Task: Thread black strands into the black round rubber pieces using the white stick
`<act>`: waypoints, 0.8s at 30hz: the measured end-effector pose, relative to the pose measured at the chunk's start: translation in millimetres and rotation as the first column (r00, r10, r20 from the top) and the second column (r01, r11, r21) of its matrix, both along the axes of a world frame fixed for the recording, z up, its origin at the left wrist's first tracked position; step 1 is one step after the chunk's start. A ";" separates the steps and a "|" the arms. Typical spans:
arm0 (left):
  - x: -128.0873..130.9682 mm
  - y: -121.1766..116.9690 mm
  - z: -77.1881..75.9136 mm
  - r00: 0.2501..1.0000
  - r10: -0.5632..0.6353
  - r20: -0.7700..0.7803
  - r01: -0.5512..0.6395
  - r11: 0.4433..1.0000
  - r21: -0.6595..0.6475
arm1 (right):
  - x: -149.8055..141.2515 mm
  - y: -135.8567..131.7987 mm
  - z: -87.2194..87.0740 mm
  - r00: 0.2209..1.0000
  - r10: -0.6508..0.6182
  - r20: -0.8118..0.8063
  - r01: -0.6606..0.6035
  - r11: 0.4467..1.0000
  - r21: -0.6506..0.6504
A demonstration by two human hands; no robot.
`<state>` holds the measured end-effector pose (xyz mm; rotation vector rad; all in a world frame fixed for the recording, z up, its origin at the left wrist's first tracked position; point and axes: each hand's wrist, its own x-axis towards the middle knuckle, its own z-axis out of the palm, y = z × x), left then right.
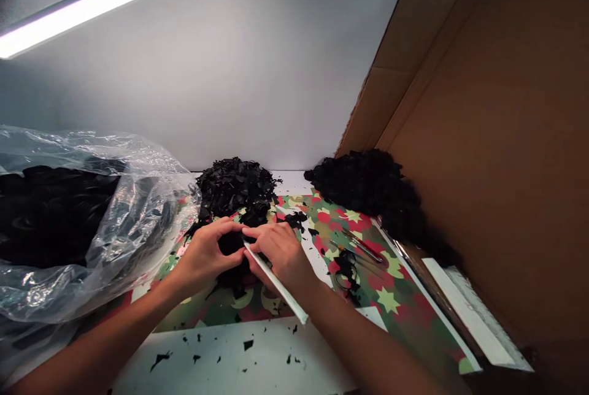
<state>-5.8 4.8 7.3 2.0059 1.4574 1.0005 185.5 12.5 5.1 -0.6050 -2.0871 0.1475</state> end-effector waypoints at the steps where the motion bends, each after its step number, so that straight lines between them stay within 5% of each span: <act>1: -0.2 0.0 -0.3 1.000 0.002 -0.004 -0.001 1.000 0.012 | -0.5 -0.2 -0.2 1.000 -0.002 0.012 0.002 1.000 0.014; 15: -0.4 0.4 -1.9 0.997 0.039 -0.066 -0.032 0.994 0.103 | -3.9 -4.3 0.5 0.999 -0.044 -0.030 0.046 0.997 0.064; 24: 0.8 -1.1 -3.6 0.995 0.048 -0.090 -0.038 0.992 0.118 | -2.9 -1.3 -3.2 0.994 -0.059 0.091 0.056 0.997 0.045</act>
